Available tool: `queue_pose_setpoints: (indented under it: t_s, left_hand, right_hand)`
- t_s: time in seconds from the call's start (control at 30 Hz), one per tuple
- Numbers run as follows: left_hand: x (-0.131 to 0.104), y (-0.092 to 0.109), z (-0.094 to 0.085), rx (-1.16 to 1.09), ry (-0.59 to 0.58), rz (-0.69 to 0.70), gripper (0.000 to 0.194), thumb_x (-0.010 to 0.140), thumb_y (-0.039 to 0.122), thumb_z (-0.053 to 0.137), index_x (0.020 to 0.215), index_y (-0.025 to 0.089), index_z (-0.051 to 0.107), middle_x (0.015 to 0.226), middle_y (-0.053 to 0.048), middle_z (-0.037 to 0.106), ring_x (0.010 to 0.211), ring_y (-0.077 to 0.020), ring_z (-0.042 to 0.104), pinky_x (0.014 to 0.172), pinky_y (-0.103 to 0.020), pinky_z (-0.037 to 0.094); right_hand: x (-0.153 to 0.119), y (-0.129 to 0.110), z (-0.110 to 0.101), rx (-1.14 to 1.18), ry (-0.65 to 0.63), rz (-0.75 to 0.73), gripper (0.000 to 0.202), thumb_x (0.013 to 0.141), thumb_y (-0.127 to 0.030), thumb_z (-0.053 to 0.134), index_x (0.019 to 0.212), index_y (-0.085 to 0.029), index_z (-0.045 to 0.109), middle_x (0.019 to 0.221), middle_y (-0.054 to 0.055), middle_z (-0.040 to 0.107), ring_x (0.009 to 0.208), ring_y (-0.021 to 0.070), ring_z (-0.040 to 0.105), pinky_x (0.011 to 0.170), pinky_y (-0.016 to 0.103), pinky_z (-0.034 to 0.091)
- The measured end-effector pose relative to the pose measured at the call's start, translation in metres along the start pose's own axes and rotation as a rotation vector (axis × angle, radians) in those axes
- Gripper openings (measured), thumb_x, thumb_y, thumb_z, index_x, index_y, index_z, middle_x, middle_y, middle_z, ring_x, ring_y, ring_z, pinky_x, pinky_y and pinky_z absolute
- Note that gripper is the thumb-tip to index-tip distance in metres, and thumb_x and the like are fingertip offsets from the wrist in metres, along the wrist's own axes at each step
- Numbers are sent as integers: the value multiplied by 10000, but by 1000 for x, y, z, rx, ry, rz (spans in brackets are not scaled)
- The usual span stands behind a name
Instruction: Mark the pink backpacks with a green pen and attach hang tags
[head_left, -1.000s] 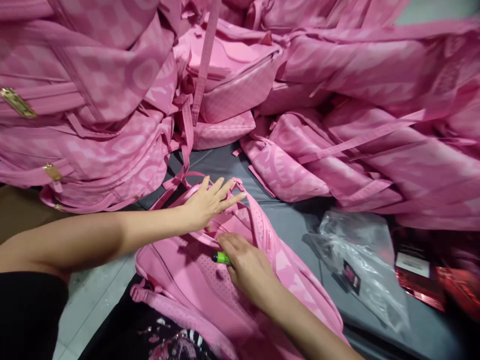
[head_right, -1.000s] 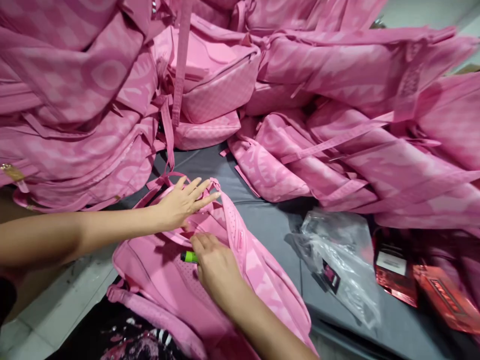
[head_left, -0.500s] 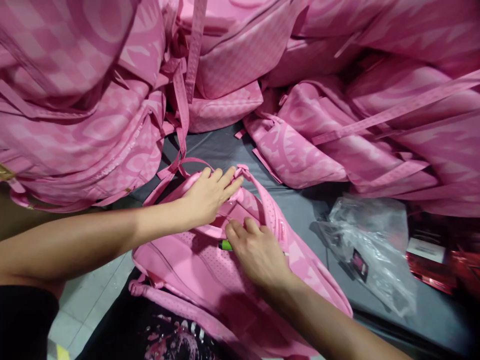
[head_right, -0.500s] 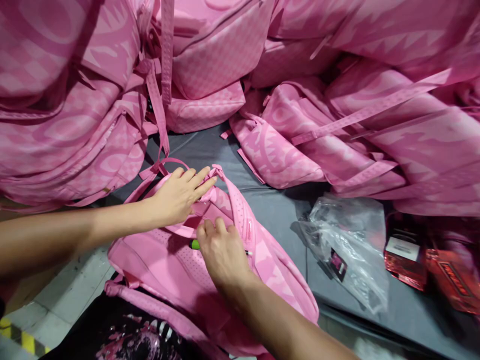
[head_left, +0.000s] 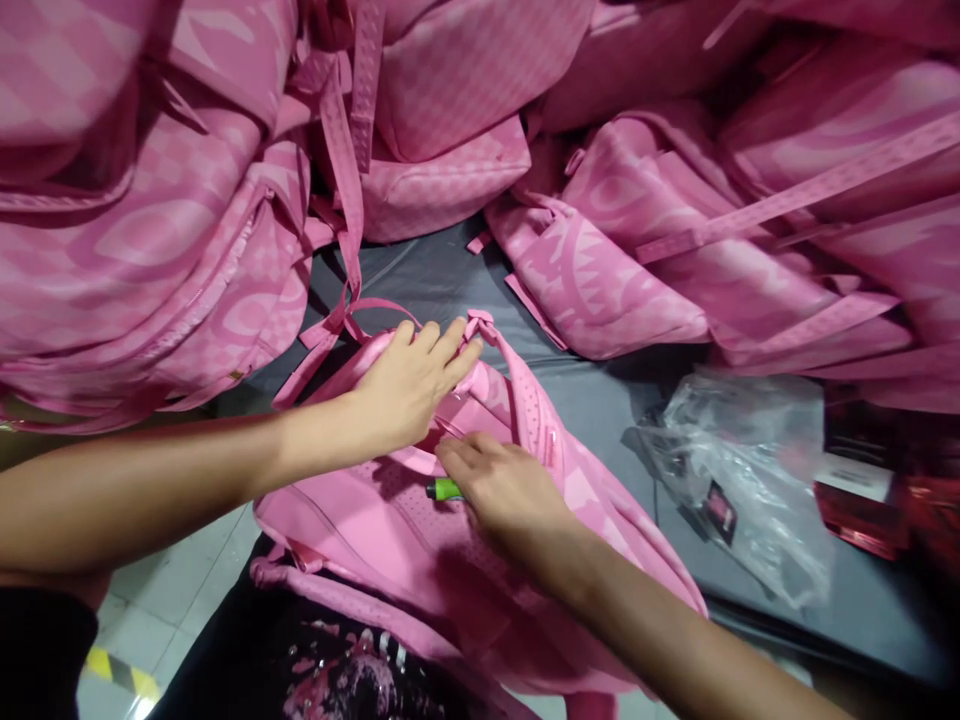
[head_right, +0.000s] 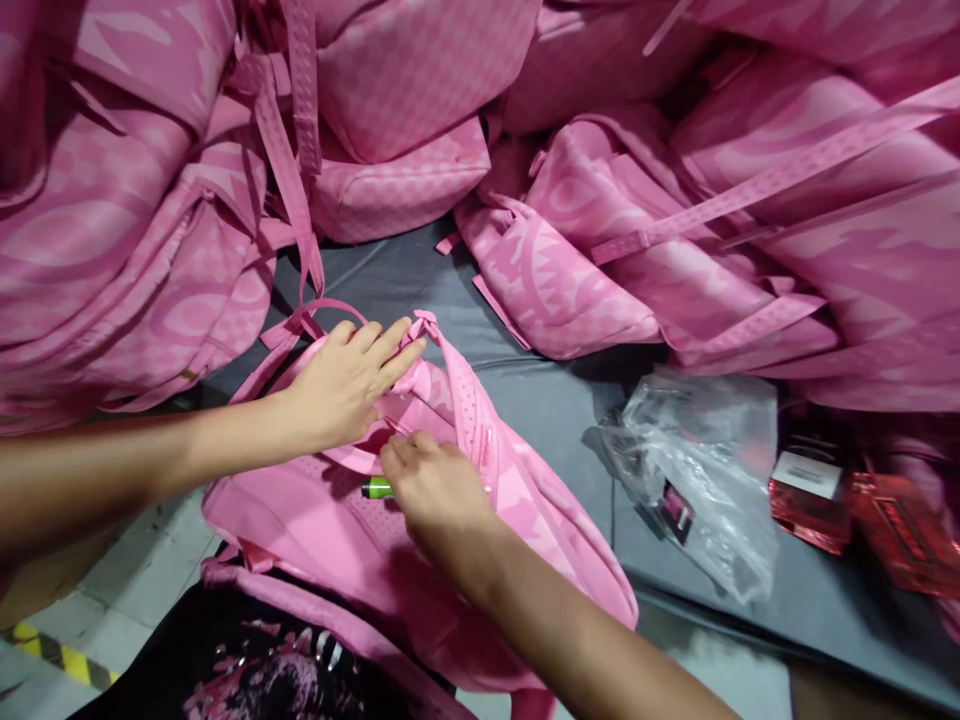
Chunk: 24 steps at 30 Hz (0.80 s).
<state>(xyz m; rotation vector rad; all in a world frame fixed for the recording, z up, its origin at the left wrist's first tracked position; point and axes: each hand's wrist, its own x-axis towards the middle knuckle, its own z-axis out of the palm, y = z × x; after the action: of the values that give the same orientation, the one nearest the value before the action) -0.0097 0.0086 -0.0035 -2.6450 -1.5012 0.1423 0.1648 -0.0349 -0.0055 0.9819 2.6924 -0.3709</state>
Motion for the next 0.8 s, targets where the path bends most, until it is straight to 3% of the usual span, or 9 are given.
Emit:
queue_pose_setpoints:
  t_s: [0.13, 0.27, 0.33, 0.4, 0.47, 0.57, 0.63, 0.7, 0.8]
  left_hand:
    - [1, 1, 0, -15, 4, 1, 805, 855, 252, 567, 1552, 129, 181, 1600, -198, 195, 1313, -393, 381, 1011, -526, 369]
    - [4, 3, 2, 21, 148, 108, 845, 885, 178, 512, 1571, 271, 26, 1644, -129, 57, 1499, -367, 107, 1125, -573, 255]
    - [9, 4, 4, 16, 171, 173, 846, 888, 146, 487, 1566, 318, 10, 1646, -100, 72, 1506, -351, 110, 1149, -577, 218]
    - [13, 4, 5, -27, 132, 187, 856, 888, 171, 498, 1566, 316, -3, 1642, -113, 101, 1489, -373, 163, 1108, -585, 275]
    - [17, 5, 7, -73, 90, 165, 854, 893, 212, 504, 1569, 289, -11, 1639, -139, 112, 1474, -391, 186, 1034, -561, 354]
    - [18, 4, 9, -99, 57, 142, 861, 886, 224, 509, 1570, 246, -13, 1639, -151, 105, 1472, -387, 184, 990, -514, 378]
    - [18, 3, 11, -105, 57, 146, 887, 870, 237, 531, 1570, 213, -13, 1638, -160, 102, 1473, -395, 174, 1003, -513, 355]
    - [17, 4, 11, -101, 71, 143, 895, 857, 234, 545, 1570, 187, 7, 1635, -170, 105, 1471, -401, 172, 1013, -517, 339]
    - [17, 5, 9, -86, 69, 130, 864, 850, 202, 542, 1568, 158, 63, 1632, -176, 117, 1461, -392, 198, 1023, -513, 340]
  right_hand:
    - [-3, -14, 3, -298, 78, 65, 361, 891, -18, 423, 1179, -56, 636, 1140, 187, 677, 873, 266, 594, 658, 388, 432]
    - [-3, -21, 6, -362, 127, 103, 368, 897, -1, 377, 1128, -77, 653, 1032, 170, 688, 839, 258, 574, 673, 380, 409]
    - [0, -20, 7, -356, 127, 123, 355, 892, 5, 376, 1092, -75, 658, 974, 167, 682, 836, 267, 571, 673, 386, 405]
    - [3, -17, 9, -342, 119, 123, 336, 892, 3, 379, 1049, -81, 663, 944, 162, 681, 833, 271, 575, 669, 386, 408]
    - [0, -14, 12, -311, 142, 103, 328, 889, -6, 396, 1078, -89, 651, 1041, 172, 687, 893, 277, 589, 699, 387, 432]
    - [-22, -12, 10, -220, 303, 74, 384, 882, -68, 458, 1249, -118, 561, 1308, 180, 610, 1134, 311, 556, 859, 423, 464]
    - [-43, -13, 4, -129, 455, 103, 402, 906, -205, 509, 1306, -164, 508, 1303, 165, 620, 1150, 312, 569, 883, 434, 476]
    - [-59, -14, -4, 17, 595, 179, 349, 935, -348, 526, 1254, -207, 528, 1063, 125, 714, 909, 256, 662, 736, 368, 511]
    - [-60, -14, -10, 308, 796, 301, 213, 962, -393, 527, 1091, -236, 591, 760, 38, 706, 598, 166, 642, 551, 283, 481]
